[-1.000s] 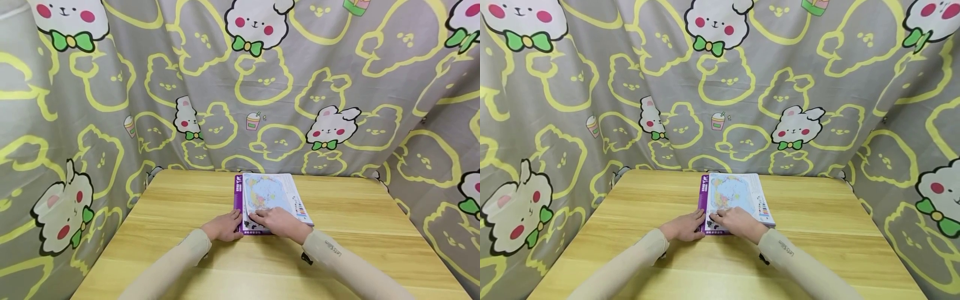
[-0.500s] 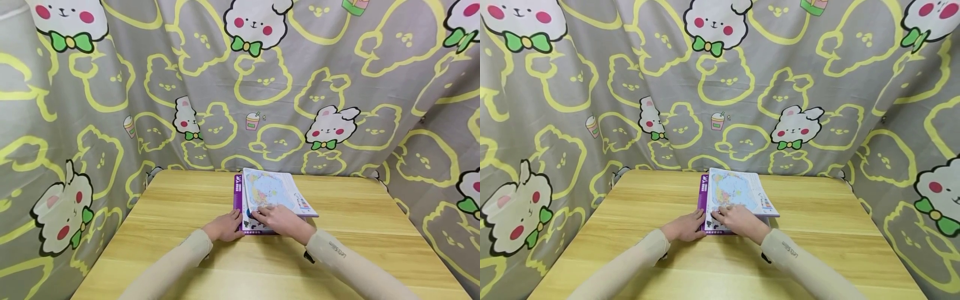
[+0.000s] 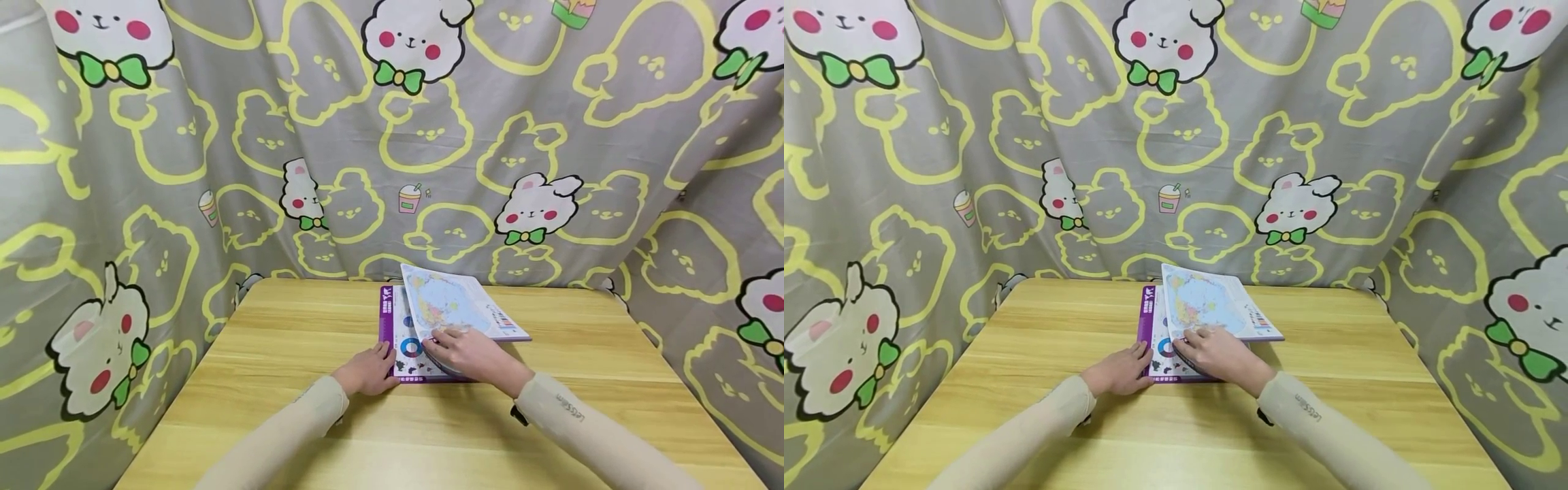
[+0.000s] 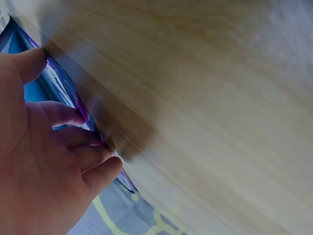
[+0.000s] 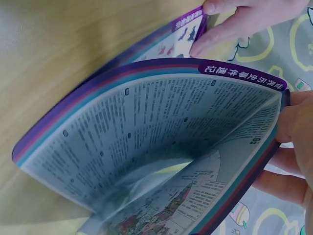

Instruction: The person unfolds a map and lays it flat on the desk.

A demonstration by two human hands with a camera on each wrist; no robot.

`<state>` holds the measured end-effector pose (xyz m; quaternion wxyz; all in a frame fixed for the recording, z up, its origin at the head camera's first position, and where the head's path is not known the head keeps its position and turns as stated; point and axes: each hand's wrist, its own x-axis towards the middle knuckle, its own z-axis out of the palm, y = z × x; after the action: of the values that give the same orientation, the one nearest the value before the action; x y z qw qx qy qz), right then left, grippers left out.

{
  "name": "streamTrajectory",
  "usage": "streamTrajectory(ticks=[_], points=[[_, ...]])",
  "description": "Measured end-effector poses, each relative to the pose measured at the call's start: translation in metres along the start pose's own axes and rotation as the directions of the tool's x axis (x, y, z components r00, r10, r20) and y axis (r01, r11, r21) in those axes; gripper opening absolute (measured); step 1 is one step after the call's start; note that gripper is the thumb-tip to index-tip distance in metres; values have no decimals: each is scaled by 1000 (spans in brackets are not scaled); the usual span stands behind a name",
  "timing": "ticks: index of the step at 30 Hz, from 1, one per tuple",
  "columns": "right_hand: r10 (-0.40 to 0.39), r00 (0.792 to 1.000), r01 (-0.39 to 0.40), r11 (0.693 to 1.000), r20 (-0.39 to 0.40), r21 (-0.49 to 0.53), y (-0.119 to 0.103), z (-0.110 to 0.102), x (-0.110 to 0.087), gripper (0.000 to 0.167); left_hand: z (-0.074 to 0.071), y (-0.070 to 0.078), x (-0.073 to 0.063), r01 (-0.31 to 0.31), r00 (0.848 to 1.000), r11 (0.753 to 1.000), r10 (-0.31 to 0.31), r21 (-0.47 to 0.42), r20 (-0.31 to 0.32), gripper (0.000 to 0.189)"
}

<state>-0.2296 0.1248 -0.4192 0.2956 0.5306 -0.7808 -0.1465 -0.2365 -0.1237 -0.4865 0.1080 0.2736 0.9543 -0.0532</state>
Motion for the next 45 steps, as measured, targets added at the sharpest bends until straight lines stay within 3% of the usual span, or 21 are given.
streamTrajectory(ticks=[7, 16, 27, 34, 45], points=[[43, 995, -41, 999, 95, -21, 8, -18, -7, 45, 1, -5, -1, 14, 1000, 1000, -14, -25, 5, 71], [62, 992, -62, 998, 107, -7, 14, -26, -13, 50, 3, -9, -2, 24, 1000, 999, -24, -47, 14, 70], [118, 992, -120, 991, 34, 67, 22, -27, -26, 58, 2, -14, -7, 48, 998, 993, -44, -110, 43, 69], [135, 989, -130, 988, -64, 85, 29, -29, -33, 51, 4, -18, -8, 62, 997, 992, -57, -111, 43, 68], [173, 983, -165, 979, -62, 120, 38, -37, -44, 57, 5, -27, -14, 50, 999, 991, -47, -125, 26, 69]])
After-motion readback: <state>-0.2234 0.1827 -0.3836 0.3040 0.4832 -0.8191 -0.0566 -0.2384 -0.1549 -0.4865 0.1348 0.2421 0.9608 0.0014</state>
